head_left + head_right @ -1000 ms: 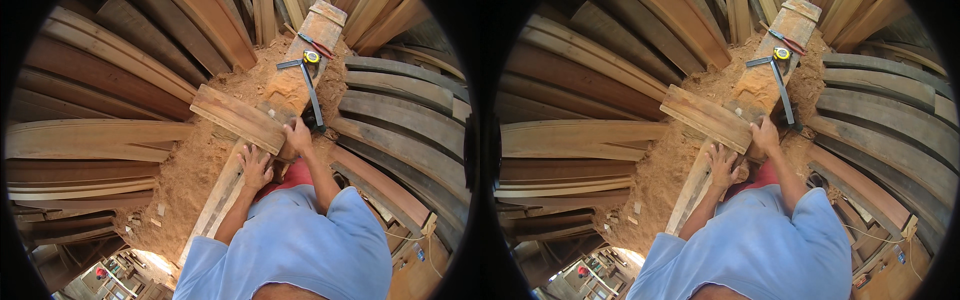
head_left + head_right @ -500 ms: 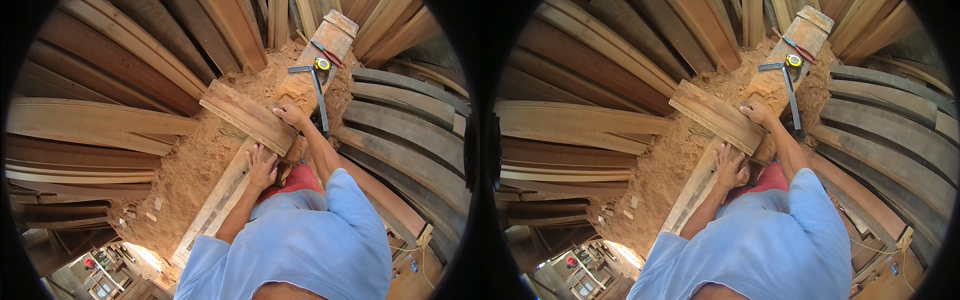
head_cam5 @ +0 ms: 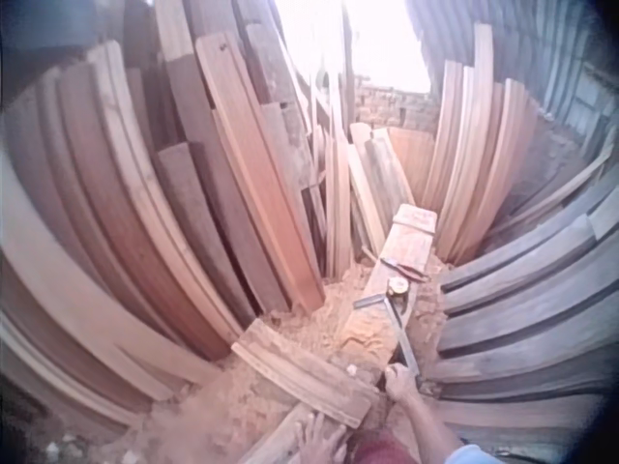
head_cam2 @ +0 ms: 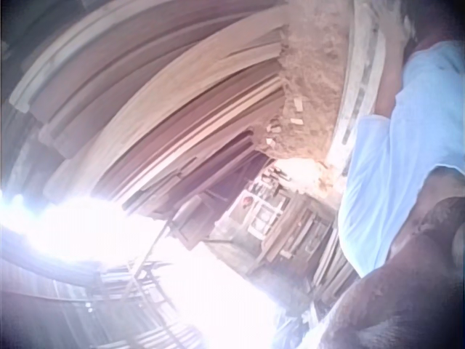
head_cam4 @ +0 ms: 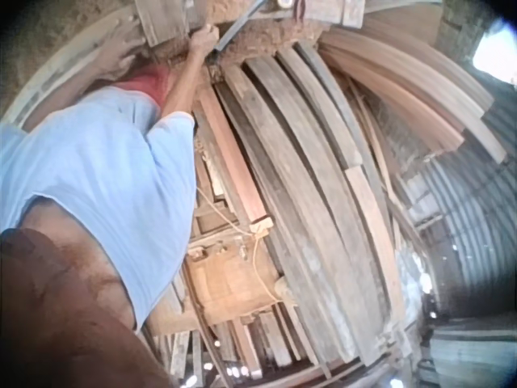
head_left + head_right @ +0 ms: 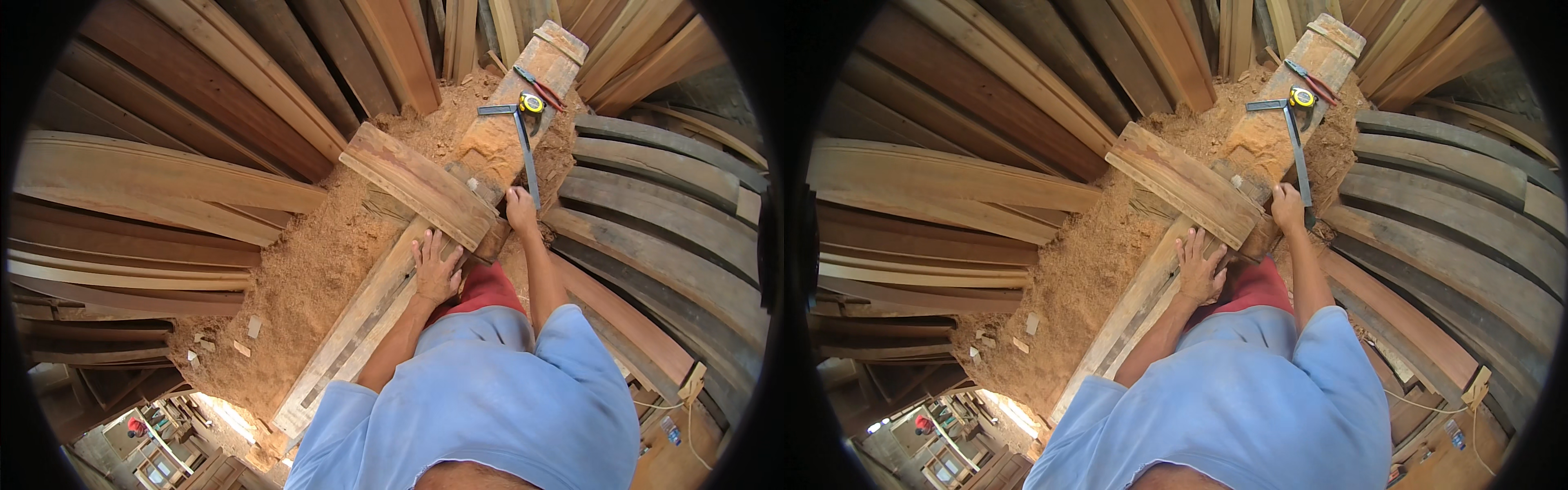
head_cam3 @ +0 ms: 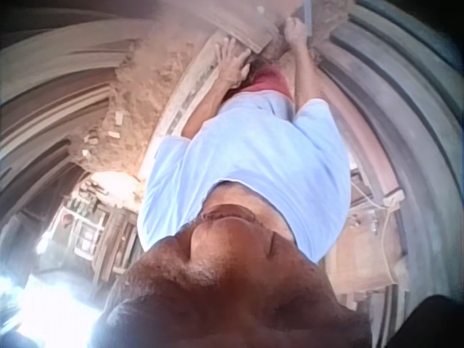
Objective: The person selects a wooden plank from a stack, measures it with a tape measure, and marks it with a square. They then use a circular saw to cut the plank and a hand plane to smooth the cut edge.
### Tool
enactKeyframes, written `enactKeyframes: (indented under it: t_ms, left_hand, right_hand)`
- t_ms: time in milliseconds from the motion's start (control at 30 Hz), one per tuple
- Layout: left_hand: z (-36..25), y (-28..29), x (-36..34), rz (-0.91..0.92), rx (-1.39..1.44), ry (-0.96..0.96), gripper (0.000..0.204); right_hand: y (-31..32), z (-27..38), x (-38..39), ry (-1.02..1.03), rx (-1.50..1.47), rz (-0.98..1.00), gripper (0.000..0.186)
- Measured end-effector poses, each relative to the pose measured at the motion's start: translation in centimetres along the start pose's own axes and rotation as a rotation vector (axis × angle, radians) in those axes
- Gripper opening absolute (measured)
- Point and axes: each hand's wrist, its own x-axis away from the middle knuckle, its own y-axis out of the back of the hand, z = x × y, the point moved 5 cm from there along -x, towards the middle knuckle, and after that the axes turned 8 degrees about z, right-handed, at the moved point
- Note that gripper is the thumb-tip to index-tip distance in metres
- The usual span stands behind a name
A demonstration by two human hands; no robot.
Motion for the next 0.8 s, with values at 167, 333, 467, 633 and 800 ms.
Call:
enactKeyframes:
  t_ms: [167,333,467,633,800]
  left_hand:
    - [-0.6,0.1,-0.5,-0.011,-0.002,-0.048,0.061]
    - [-0.3,-0.2,-0.4,-0.006,-0.012,-0.032,0.061]
    - [0.2,-0.4,-0.1,0.009,-0.008,-0.009,0.059]
    - [-0.5,0.0,-0.3,0.014,-0.003,-0.027,0.061]
    - [-0.1,-0.4,-0.3,-0.008,-0.013,-0.014,0.064]
  right_hand:
    - [-3.5,-5.2,5.5,-0.05,-0.101,-0.014,0.032]
    - [-5.1,-5.7,6.2,-0.064,-0.225,-0.047,0.03]
    - [-5.6,-5.7,7.8,-0.099,-0.233,-0.024,0.031]
    - [-4.9,-7.3,7.7,-0.024,-0.299,0.021,0.043]
    - [-3.0,-11.8,9.3,-0.46,-0.648,-0.042,0.051]
